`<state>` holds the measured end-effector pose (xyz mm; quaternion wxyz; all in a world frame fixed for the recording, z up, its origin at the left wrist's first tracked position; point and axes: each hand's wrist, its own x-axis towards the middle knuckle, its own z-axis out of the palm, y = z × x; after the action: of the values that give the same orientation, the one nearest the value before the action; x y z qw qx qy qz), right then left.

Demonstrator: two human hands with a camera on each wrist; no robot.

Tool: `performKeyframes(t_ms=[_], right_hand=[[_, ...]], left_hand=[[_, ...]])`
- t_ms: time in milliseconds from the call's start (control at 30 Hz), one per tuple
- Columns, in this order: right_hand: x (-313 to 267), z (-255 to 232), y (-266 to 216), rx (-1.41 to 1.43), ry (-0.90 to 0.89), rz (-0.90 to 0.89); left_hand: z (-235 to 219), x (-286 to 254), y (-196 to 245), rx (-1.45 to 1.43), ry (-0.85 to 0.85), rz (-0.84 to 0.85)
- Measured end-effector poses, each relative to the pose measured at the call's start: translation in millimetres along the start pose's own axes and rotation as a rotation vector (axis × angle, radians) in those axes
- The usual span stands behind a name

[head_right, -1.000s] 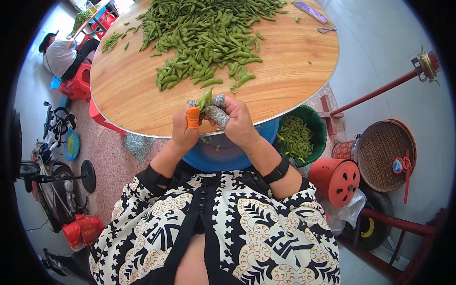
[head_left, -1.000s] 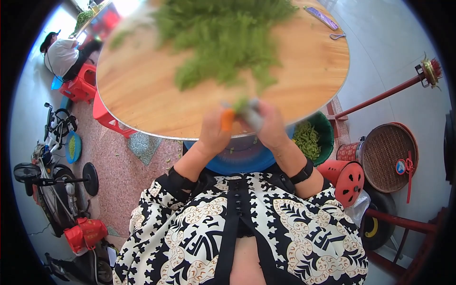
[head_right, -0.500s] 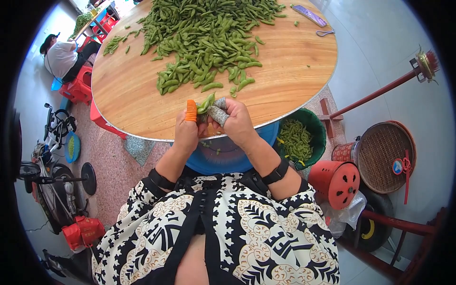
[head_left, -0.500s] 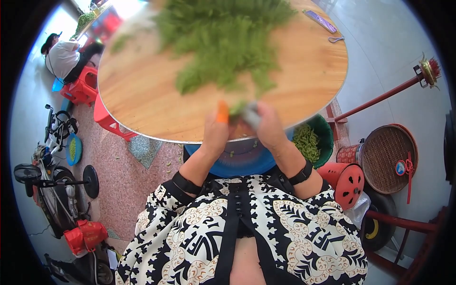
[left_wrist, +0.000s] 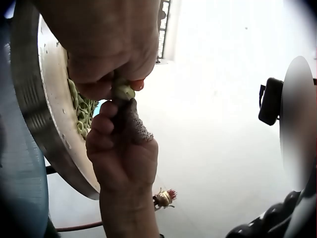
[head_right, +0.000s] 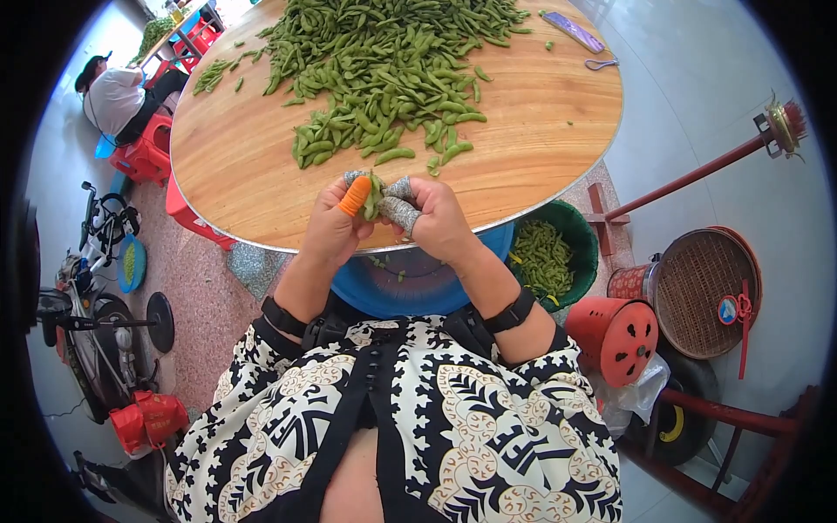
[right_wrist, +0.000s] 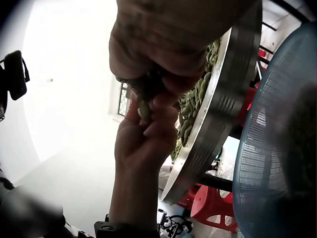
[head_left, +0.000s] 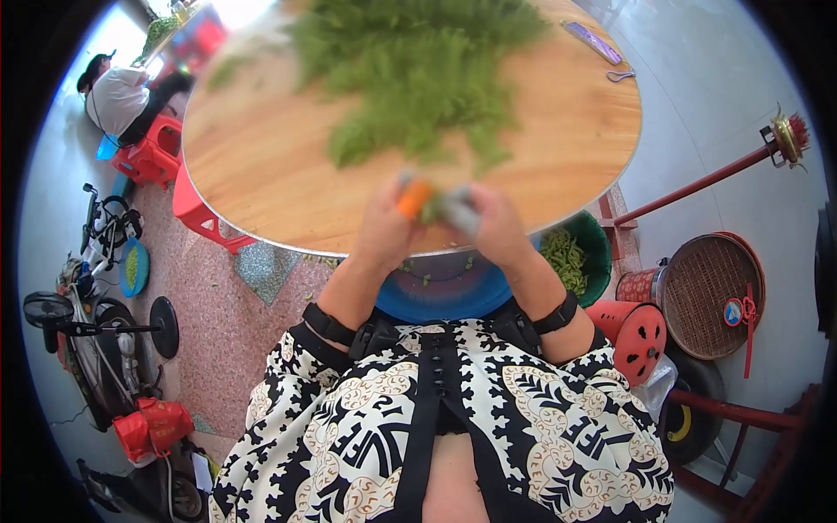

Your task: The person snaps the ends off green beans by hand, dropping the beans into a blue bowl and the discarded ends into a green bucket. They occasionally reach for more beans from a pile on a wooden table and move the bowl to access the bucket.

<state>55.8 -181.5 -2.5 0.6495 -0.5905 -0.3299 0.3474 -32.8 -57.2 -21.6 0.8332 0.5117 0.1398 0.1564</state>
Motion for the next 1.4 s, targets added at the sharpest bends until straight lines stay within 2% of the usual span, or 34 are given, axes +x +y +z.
performKeyframes(t_ms=[67, 133, 167, 233, 267, 367, 400, 433, 467, 533, 567, 633, 667, 733, 767, 833, 1033, 1100, 1167, 1233, 1267, 1300, 1333, 1367, 1400], right_hand=[[2.0, 0.6, -3.6, -0.065, -0.005, 0.006], [2.2, 3.7, -3.5, -0.498, 0.074, -0.157], [1.8, 6.4, -3.0, -0.498, 0.074, -0.154], [1.9, 13.0, -2.7, -0.886, 0.130, -0.372], [2.5, 15.0, -2.4, -0.887, 0.131, -0.373], [2.2, 15.5, -3.3, -0.982, 0.175, -0.354], [1.9, 12.0, -6.4, -0.822, 0.201, -0.303], [1.8, 9.1, -8.5, -0.662, 0.225, -0.250], [1.5, 6.9, -9.2, -0.663, 0.223, -0.252], [0.8, 3.6, -9.5, -0.165, 0.148, -0.064], [0.1, 3.4, -8.4, -0.167, 0.148, -0.064], [-1.0, 4.3, -3.8, -0.404, 0.155, -0.104], [-1.7, 5.7, -1.1, -0.403, 0.154, -0.101], [-2.7, 8.9, 3.5, -0.712, 0.213, -0.235], [-2.0, 11.1, 4.9, -0.713, 0.211, -0.235], [-0.4, 15.3, 6.7, -0.919, 0.257, -0.410], [1.6, 17.3, 9.1, -1.063, 0.270, -0.456], [1.7, 15.8, 9.1, -1.048, 0.268, -0.460], [1.4, 11.3, 6.3, -1.034, 0.267, -0.464], [0.7, 3.6, -1.1, -0.788, 0.206, -0.322], [0.7, 0.9, -2.9, -0.786, 0.207, -0.327], [0.6, -2.3, -4.6, -0.479, 0.236, -0.247], [-0.4, -3.8, -5.6, -0.173, 0.260, -0.161], [-0.6, -3.0, -8.1, -0.173, 0.261, -0.158], [0.2, -2.1, -12.0, -0.107, 0.212, -0.115]], left_hand=[[0.2, -1.1, 0.8, -0.032, 0.044, -0.099], [3.0, 1.1, 5.4, -0.085, 0.058, -0.136], [4.5, 3.4, 6.8, -0.136, 0.068, -0.174], [7.0, 11.3, -0.3, -0.206, 0.116, -0.186], [9.2, 13.9, -3.2, -0.274, 0.167, -0.198], [23.4, 13.9, 5.1, -0.372, 0.166, -0.176], [21.7, 13.4, 8.7, -0.370, 0.163, -0.172], [17.4, 11.0, 12.6, -0.143, 0.128, -0.180], [15.0, 8.6, 15.2, 0.083, 0.095, -0.188], [17.1, 5.7, 20.2, 0.123, 0.083, -0.179], [17.9, 5.1, 21.3, 0.163, 0.069, -0.173], [11.4, 8.0, 19.8, 0.248, 0.030, -0.183], [8.7, 8.6, 18.7, 0.335, -0.008, -0.199], [10.6, 7.5, 21.7, 0.329, -0.012, -0.193], [10.9, 7.6, 23.6, 0.325, -0.016, -0.181], [10.5, 12.2, 21.1, 0.316, 0.020, -0.189], [11.0, 20.1, 15.4, 0.277, 0.093, -0.161], [11.7, 20.2, 16.5, 0.293, 0.102, -0.162], [11.5, 19.2, 16.8, 0.165, 0.035, -0.169], [10.1, 17.4, 16.2, 0.145, 0.063, -0.165], [8.9, 17.1, 17.1, 0.124, 0.090, -0.159], [7.2, 17.3, 18.3, 0.124, 0.090, -0.155], [4.7, 16.1, 18.6, 0.330, 0.057, -0.062], [3.4, 14.3, 18.1, 0.535, 0.022, 0.031], [6.4, 11.4, 17.8, 0.535, 0.019, 0.029]])
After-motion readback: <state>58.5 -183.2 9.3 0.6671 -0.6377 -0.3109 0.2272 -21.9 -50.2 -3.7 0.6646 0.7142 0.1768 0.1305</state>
